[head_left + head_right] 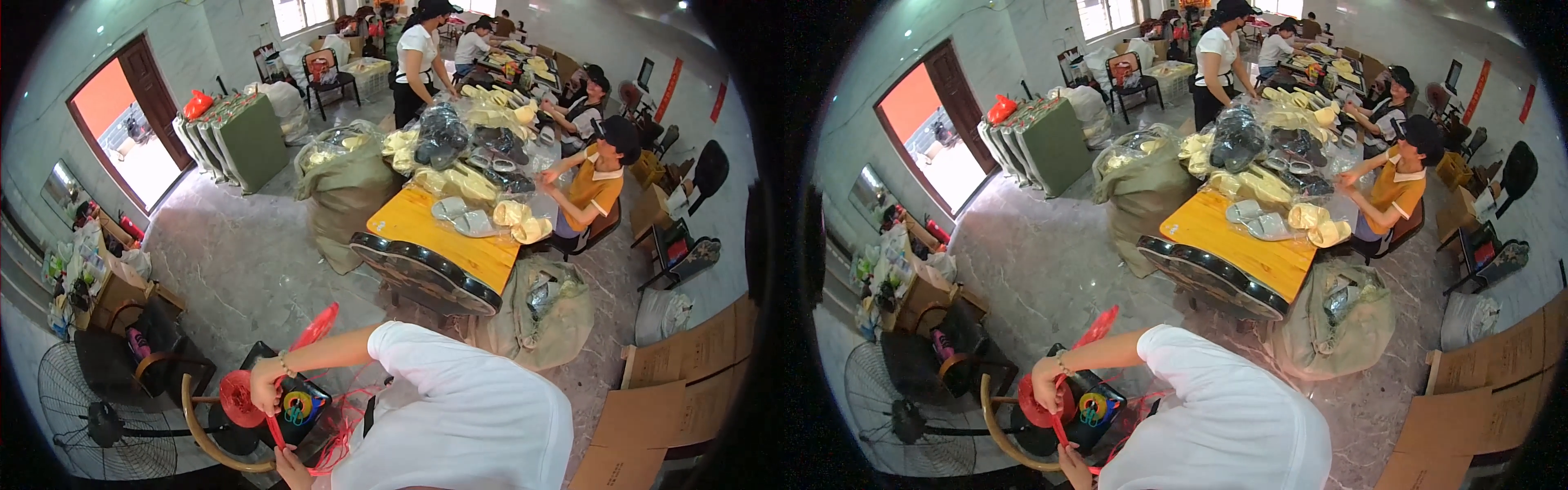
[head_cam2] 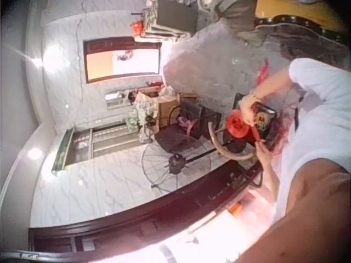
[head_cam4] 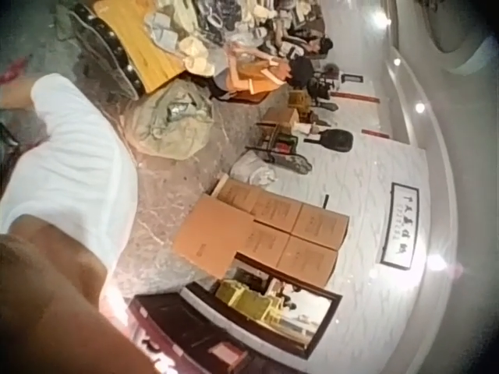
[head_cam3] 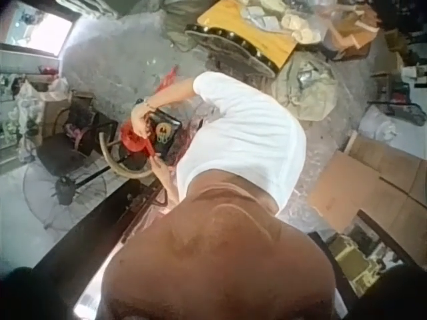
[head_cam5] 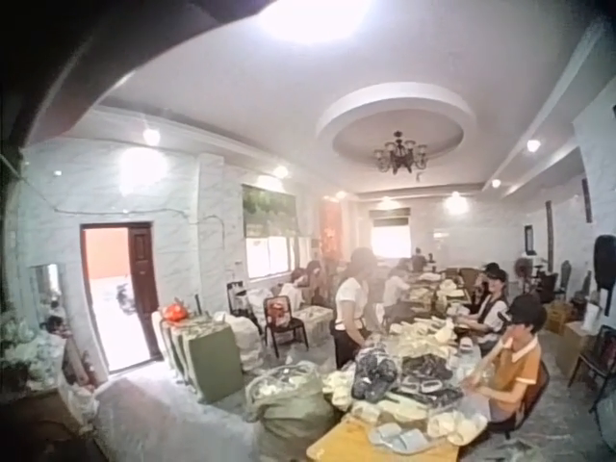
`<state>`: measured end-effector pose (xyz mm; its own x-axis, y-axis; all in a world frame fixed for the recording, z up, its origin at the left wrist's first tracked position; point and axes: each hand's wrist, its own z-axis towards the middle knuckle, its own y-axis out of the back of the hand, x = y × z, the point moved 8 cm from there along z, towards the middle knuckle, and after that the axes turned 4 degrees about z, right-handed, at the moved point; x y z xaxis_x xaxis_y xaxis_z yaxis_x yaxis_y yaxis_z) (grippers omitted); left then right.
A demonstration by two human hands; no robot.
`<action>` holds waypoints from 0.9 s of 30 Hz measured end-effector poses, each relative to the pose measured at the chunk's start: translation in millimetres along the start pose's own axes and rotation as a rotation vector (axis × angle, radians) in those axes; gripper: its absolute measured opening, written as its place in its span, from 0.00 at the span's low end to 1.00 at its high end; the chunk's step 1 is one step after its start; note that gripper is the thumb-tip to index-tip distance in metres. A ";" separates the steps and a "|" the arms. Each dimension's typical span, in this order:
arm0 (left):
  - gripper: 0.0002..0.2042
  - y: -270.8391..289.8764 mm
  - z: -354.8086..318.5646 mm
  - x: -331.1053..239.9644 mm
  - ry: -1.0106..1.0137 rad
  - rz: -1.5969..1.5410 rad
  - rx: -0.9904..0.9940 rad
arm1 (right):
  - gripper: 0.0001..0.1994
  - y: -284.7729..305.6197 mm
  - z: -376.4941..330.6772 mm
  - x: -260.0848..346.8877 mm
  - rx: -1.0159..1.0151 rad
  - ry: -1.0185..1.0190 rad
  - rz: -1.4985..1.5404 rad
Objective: Unwinding and measuring red plastic ribbon from a spool for packaging preparation.
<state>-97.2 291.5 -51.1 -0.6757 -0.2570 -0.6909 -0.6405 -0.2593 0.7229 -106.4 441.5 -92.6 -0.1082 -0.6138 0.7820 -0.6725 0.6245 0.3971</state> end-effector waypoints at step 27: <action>0.10 -14.0 21.3 5.2 0.225 -0.478 0.125 | 0.17 -34.5 9.7 59.8 0.049 0.143 -0.236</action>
<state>-99.6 313.6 -64.6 -0.2121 -0.3340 -0.9184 -0.9054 -0.2866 0.3133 -96.7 378.6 -64.2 0.1580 -0.6631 0.7316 -0.7019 0.4457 0.5556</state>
